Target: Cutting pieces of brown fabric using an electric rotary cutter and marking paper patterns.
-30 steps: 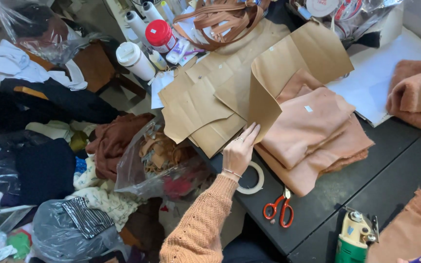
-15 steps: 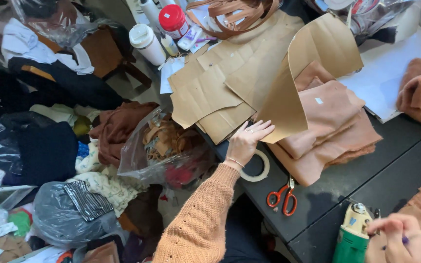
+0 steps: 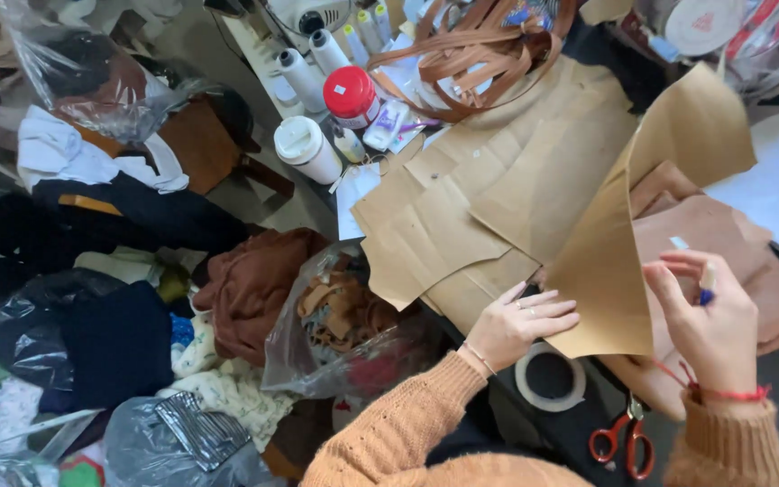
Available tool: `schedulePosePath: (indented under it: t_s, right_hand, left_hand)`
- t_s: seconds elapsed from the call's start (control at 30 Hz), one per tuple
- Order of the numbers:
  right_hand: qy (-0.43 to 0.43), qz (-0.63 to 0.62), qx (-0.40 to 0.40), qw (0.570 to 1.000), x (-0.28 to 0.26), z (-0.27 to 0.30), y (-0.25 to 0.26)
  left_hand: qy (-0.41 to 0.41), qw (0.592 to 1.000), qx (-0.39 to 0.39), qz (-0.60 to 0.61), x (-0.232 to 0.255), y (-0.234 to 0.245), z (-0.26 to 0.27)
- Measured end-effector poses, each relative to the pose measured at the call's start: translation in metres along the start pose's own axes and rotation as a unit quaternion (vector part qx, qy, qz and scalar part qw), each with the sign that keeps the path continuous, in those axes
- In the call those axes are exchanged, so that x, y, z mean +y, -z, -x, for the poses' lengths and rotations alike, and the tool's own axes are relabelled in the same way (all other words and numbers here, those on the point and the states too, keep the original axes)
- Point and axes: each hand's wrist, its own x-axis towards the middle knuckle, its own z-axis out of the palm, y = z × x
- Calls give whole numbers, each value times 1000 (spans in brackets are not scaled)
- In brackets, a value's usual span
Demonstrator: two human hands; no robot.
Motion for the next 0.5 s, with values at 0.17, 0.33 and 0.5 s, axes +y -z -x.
schedulePosePath:
  t_s: [0.17, 0.33, 0.5]
  right_hand:
    - [32, 134, -13, 990, -11, -28, -37]
    - [-35, 67, 40, 996, -5, -11, -37]
    - [-55, 17, 89, 994, 10, 15, -31]
  left_hand:
    - [-69, 994, -8, 85, -18, 25, -5]
    - [-32, 976, -85, 198, -37, 35, -2]
    - [23, 969, -77, 235, -54, 55, -14]
